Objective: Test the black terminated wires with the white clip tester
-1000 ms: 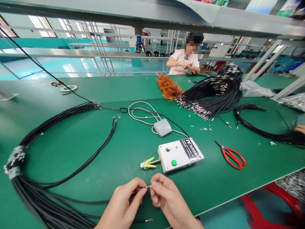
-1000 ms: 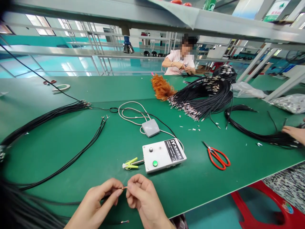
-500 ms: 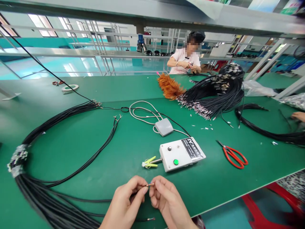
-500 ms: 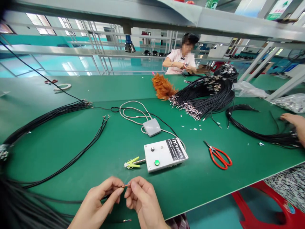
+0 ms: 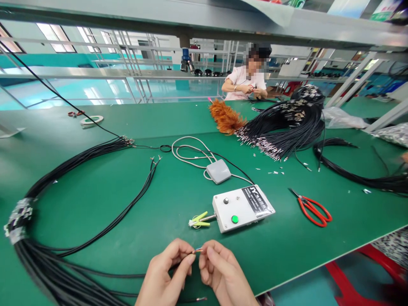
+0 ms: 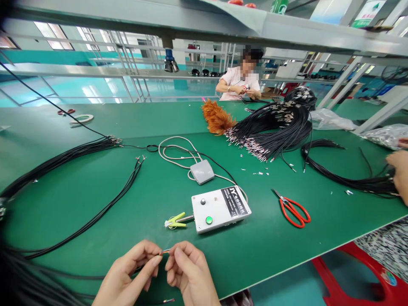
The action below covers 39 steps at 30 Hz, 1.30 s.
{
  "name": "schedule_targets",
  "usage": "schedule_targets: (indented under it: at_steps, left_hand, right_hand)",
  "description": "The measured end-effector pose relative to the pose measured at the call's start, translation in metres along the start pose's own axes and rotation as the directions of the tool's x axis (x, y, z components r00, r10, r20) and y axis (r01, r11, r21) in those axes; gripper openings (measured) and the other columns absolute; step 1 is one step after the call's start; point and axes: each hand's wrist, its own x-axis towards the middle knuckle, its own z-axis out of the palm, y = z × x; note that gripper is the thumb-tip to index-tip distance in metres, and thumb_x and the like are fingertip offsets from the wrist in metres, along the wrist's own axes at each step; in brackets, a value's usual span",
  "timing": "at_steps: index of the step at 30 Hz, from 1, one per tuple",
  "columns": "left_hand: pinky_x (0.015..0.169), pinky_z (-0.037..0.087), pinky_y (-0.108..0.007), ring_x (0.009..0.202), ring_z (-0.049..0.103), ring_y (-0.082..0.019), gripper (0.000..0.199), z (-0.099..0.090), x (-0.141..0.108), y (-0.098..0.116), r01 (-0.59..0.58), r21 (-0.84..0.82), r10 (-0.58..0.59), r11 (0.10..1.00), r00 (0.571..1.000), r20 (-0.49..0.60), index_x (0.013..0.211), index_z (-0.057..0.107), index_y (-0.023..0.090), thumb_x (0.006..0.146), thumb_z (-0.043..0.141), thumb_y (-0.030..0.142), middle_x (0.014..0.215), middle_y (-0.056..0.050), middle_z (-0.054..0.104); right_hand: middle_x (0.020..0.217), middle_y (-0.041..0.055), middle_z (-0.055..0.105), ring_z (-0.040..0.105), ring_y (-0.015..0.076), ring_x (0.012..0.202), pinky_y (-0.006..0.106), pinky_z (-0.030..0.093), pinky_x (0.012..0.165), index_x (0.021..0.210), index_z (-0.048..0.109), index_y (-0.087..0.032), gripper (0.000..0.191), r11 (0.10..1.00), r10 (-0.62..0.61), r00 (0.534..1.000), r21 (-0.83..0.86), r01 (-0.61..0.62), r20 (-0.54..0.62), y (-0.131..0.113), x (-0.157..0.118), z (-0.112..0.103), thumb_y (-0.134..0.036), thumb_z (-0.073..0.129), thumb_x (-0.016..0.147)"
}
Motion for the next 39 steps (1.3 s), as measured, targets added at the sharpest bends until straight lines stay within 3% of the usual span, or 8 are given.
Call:
schedule_targets:
  at_steps: [13, 19, 22, 24, 27, 31, 35, 39]
  left_hand:
    - [0.051, 0.046, -0.019, 0.054, 0.055, -0.013, 0.022, -0.001, -0.003, 0.007, -0.069, 0.074, 0.069, 0.995, 0.998, 0.004, 0.077, 0.061, 0.02, 0.092, 0.051, 0.032, 0.061, 0.002, 0.06]
    - [0.056, 0.046, -0.019, 0.058, 0.057, -0.013, 0.023, -0.004, -0.004, 0.013, -0.163, 0.135, 0.158, 0.977, 0.986, 0.049, 0.074, 0.062, 0.02, 0.091, 0.052, 0.029, 0.064, 0.001, 0.063]
    - [0.057, 0.044, -0.02, 0.057, 0.055, -0.013, 0.02, -0.005, -0.007, 0.012, -0.171, 0.129, 0.16, 0.977, 0.983, 0.092, 0.085, 0.063, 0.02, 0.094, 0.047, 0.03, 0.064, 0.002, 0.061]
    - [0.057, 0.043, -0.021, 0.056, 0.054, -0.013, 0.02, -0.006, -0.008, 0.009, -0.153, 0.096, 0.143, 0.983, 0.984, 0.103, 0.098, 0.061, 0.02, 0.096, 0.044, 0.03, 0.061, 0.003, 0.057]
    - [0.058, 0.041, -0.022, 0.056, 0.05, -0.013, 0.024, -0.007, -0.008, 0.008, -0.07, 0.004, 0.069, 0.998, 0.991, 0.111, 0.108, 0.06, 0.02, 0.096, 0.043, 0.032, 0.059, 0.005, 0.051]
    - [0.056, 0.042, -0.02, 0.058, 0.049, -0.012, 0.022, -0.006, -0.004, 0.014, 0.059, -0.179, -0.034, 0.982, 0.989, 0.142, 0.099, 0.065, 0.019, 0.093, 0.05, 0.035, 0.064, 0.003, 0.052]
    - [0.065, 0.048, -0.021, 0.07, 0.057, -0.013, 0.011, 0.001, 0.002, 0.018, 0.001, -0.28, 0.016, 0.96, 0.998, 0.058, 0.079, 0.066, 0.019, 0.082, 0.067, 0.029, 0.081, 0.0, 0.055]
    - [0.043, 0.037, -0.017, 0.046, 0.045, -0.005, 0.019, 0.009, 0.002, 0.011, 0.018, -0.299, -0.033, 0.954, 0.998, -0.047, 0.073, 0.061, 0.018, 0.084, 0.064, 0.033, 0.077, 0.003, 0.051]
  right_hand:
    - [0.059, -0.0001, 0.063, 0.049, 0.0042, 0.048, 0.016, 0.033, 0.049, 0.069, 0.065, -0.012, 0.031, 0.985, 0.058, 0.996, -0.169, -0.045, 0.071, -0.019, 0.002, -0.001, -0.036, 0.083, 0.067]
    - [0.058, -0.0002, 0.064, 0.05, 0.0039, 0.042, 0.016, 0.033, 0.045, 0.067, 0.065, -0.012, 0.023, 0.956, 0.239, 0.963, -0.206, -0.211, 0.126, -0.029, 0.006, -0.007, -0.029, 0.081, 0.064]
    - [0.059, 0.0006, 0.064, 0.05, 0.0045, 0.042, 0.017, 0.034, 0.045, 0.066, 0.064, -0.012, 0.021, 0.944, 0.295, 0.945, -0.195, -0.265, 0.143, -0.028, 0.007, -0.009, -0.026, 0.079, 0.063]
    - [0.058, -0.0008, 0.062, 0.048, 0.0036, 0.044, 0.016, 0.034, 0.047, 0.065, 0.062, -0.012, 0.022, 0.956, 0.261, 0.956, -0.172, -0.237, 0.136, -0.023, 0.005, -0.006, -0.026, 0.079, 0.064]
    - [0.06, -0.0027, 0.06, 0.045, 0.0027, 0.047, 0.016, 0.034, 0.05, 0.066, 0.061, -0.013, 0.024, 0.978, 0.099, 0.99, -0.191, -0.078, 0.1, -0.014, 0.002, 0.001, -0.03, 0.078, 0.069]
    - [0.06, -0.0031, 0.058, 0.043, 0.0044, 0.049, 0.018, 0.033, 0.052, 0.069, 0.061, -0.014, 0.027, 0.937, -0.059, 0.995, -0.34, 0.083, 0.079, -0.007, -0.001, 0.006, -0.036, 0.076, 0.074]
    - [0.056, -0.0055, 0.051, 0.042, 0.006, 0.049, 0.02, 0.033, 0.052, 0.068, 0.058, -0.015, 0.029, 0.883, -0.083, 0.993, -0.457, 0.111, 0.081, -0.01, -0.002, 0.006, -0.039, 0.073, 0.075]
    - [0.062, -0.0032, 0.055, 0.046, 0.008, 0.052, 0.022, 0.036, 0.054, 0.069, 0.055, -0.016, 0.026, 0.793, -0.11, 0.99, -0.593, 0.138, 0.084, -0.018, -0.005, 0.006, -0.037, 0.068, 0.077]
